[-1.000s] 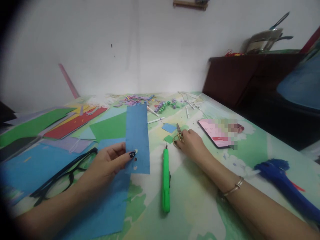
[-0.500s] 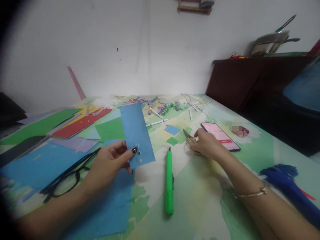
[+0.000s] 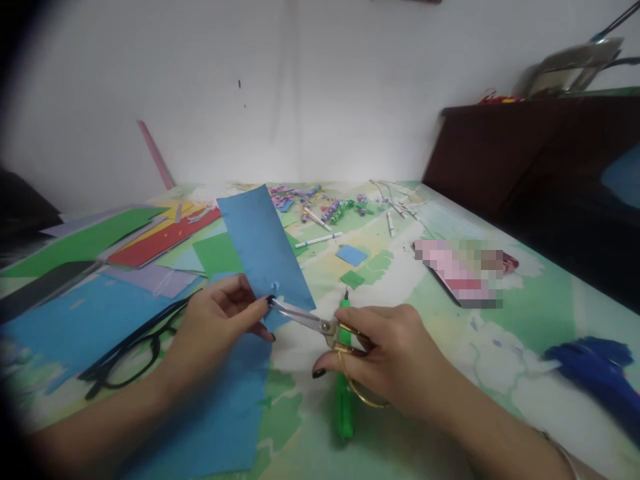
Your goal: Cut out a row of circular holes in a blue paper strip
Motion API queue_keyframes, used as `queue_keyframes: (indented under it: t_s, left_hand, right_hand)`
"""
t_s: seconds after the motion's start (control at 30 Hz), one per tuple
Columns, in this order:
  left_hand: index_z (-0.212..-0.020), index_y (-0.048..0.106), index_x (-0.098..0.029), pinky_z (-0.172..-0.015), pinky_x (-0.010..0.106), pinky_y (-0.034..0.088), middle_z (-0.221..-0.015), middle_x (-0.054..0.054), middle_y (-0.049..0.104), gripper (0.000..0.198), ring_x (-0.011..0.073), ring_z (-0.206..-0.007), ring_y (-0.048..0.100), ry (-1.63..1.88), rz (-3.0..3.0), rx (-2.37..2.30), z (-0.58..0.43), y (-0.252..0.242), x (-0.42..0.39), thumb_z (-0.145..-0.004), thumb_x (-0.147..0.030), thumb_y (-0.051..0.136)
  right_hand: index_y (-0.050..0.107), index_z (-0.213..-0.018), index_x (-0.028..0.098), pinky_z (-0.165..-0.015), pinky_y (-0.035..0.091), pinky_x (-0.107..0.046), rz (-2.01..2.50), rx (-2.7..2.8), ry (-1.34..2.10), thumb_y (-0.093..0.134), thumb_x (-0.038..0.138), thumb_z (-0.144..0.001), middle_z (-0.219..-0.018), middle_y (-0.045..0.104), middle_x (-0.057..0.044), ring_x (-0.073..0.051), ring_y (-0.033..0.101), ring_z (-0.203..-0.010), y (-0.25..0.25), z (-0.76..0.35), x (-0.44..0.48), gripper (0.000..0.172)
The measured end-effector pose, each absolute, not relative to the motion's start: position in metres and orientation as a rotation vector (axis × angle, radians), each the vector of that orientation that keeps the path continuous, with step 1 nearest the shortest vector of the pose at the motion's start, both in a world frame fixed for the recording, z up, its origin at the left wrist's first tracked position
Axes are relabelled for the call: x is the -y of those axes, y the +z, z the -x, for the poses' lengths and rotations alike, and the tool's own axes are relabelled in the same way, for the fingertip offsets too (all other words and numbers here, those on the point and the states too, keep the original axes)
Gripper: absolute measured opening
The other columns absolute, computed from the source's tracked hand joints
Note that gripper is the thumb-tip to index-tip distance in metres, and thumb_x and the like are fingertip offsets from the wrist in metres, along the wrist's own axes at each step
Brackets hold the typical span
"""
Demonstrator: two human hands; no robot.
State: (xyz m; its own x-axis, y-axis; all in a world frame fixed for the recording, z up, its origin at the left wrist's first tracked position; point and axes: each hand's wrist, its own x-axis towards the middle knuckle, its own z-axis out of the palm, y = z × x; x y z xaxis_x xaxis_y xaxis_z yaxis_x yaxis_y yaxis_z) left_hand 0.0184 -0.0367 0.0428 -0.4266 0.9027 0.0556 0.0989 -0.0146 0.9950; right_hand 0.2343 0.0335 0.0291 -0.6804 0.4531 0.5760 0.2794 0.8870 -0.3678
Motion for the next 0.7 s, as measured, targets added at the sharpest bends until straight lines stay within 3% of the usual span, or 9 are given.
queue_keyframes:
  t_s: [0.23, 0.5, 0.7]
  left_hand:
    - [-0.068, 0.056, -0.013, -0.040, 0.021, 0.056, -0.062, -0.005, 0.057, 0.026, 0.0132, -0.043, 0.064, 1.509, -1.071, -1.582, -0.026, 0.043, 0.043, -0.065, -0.035, 0.070]
    - [-0.068, 0.056, -0.014, -0.043, 0.026, 0.061, -0.064, -0.004, 0.058, 0.024, 0.0117, -0.047, 0.062, 1.525, -1.047, -1.531, -0.030, 0.043, 0.046, -0.065, -0.032, 0.072]
    - [-0.065, 0.054, -0.014, -0.040, 0.021, 0.057, -0.061, -0.006, 0.056, 0.025, 0.0133, -0.043, 0.064, 1.495, -1.084, -1.525, -0.031, 0.045, 0.047, -0.066, -0.032, 0.071]
  right_hand:
    - [0.066, -0.084, 0.018, -0.044, 0.035, -0.024, 0.539, 2.298, 0.016, 0.068, 0.047, -0.082, -0.058, 0.062, 0.001, -0.009, 0.046, -0.044, 0.016, -0.235, -0.035, 0.029]
    - [0.067, -0.087, 0.017, -0.043, 0.035, -0.024, 0.533, 2.299, 0.003, 0.068, 0.045, -0.083, -0.062, 0.067, 0.000, -0.008, 0.047, -0.044, 0.017, -0.234, -0.033, 0.028]
    - [0.067, -0.084, 0.018, -0.043, 0.035, -0.024, 0.524, 2.311, 0.036, 0.068, 0.045, -0.084, -0.063, 0.066, 0.001, -0.007, 0.045, -0.044, 0.017, -0.234, -0.034, 0.028]
